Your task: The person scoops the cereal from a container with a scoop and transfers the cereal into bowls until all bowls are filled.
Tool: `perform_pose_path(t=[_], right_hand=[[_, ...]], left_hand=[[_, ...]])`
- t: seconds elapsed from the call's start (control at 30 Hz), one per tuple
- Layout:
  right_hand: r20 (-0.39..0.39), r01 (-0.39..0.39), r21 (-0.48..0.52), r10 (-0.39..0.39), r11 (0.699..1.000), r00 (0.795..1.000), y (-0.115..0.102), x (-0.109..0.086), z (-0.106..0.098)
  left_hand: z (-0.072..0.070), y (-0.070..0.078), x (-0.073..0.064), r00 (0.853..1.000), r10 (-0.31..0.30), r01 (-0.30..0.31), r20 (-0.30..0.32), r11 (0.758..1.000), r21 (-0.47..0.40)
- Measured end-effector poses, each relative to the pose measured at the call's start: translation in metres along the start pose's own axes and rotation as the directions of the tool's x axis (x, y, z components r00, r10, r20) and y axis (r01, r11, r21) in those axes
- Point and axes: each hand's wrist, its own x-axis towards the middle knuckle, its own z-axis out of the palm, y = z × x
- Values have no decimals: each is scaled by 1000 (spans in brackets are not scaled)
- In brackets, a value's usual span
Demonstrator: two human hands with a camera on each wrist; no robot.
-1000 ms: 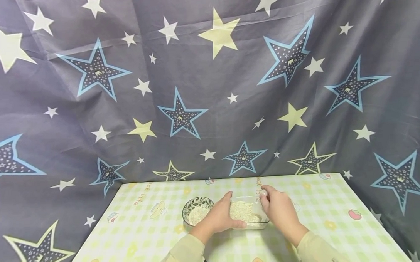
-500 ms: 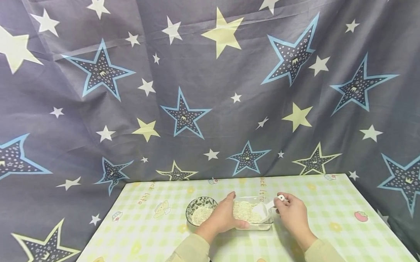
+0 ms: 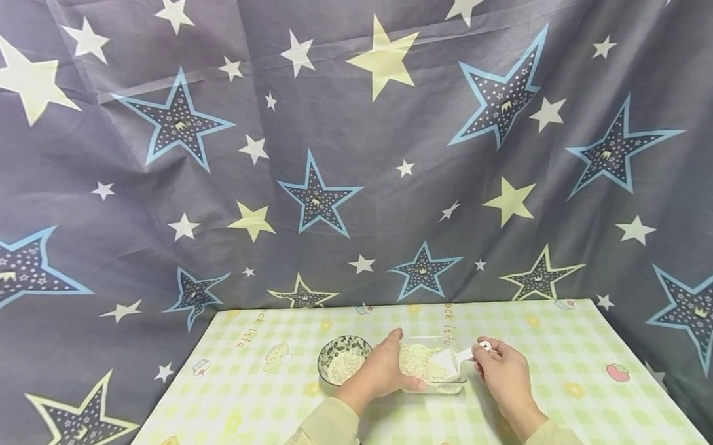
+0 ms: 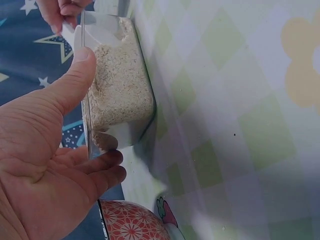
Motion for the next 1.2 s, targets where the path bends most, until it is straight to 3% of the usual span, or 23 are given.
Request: perform_pose_path(t=[0.33, 0.67, 0.97, 1.2], right_hand=[[-41, 42, 8, -41, 999, 998, -9, -6, -2], [-46, -25, 155, 33, 988, 998, 0, -1, -4], [65, -184, 321, 173, 929, 983, 8, 1, -10], [114, -239, 392, 212, 888, 971, 12, 3, -14]], left_hand=[[1, 0, 0, 1000, -11, 10, -9, 1000, -10], [2, 0, 1, 1000, -14, 14, -8, 1000, -22], [1, 1, 0, 1000, -9, 9, -12, 999, -30], [0, 1, 0, 1000, -4, 4, -14, 999, -36]])
